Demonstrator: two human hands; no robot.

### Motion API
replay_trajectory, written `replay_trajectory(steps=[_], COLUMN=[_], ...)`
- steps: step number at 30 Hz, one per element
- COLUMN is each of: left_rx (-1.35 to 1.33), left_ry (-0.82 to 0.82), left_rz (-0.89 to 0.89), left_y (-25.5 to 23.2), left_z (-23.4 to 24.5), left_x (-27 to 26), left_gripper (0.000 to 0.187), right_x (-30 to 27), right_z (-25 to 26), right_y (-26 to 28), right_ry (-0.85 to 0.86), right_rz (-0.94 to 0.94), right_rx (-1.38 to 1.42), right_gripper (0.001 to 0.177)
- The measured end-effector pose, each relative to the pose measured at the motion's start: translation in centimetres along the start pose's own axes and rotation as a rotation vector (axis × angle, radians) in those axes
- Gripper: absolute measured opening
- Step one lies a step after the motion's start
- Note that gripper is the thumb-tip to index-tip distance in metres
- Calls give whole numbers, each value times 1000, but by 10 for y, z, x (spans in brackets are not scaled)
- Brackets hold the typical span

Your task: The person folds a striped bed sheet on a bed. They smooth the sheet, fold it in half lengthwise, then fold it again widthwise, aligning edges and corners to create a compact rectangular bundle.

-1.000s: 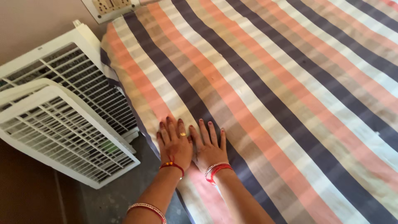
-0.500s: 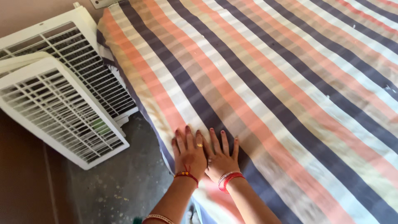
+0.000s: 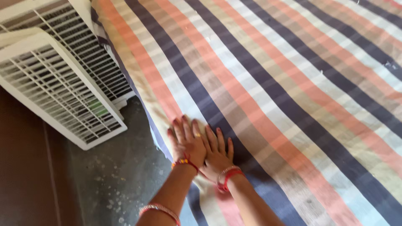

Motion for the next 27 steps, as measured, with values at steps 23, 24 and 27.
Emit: replay_trajectory(steps=[23,24,27], left_rx=[-25,-20,-21], left_ry=[-302,-321,-387], left_rz=[-40,-36,-8], left_y=[-155,-156,-164], left_z=[-56,-58,-58], left_x=[-146,-150,-163], left_gripper=[69,70,71], right_x=[-173,-174,-183], right_z=[4,-4,-20], right_y=[-122,-124,-130], right_ry=[-21,-74,-158], right_rz=[-63,-54,-38], right_rx=[-66,-54,-26], right_gripper=[82,80,78])
Point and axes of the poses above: each hand's wrist, its own x-axis towards the middle knuckle, its own z-axis out of the back of the hand, y = z × x, the point moved 3 cm from there along x, towards the middle knuckle, and after that the axes turned 11 degrees about -z, right-handed, at the moved point
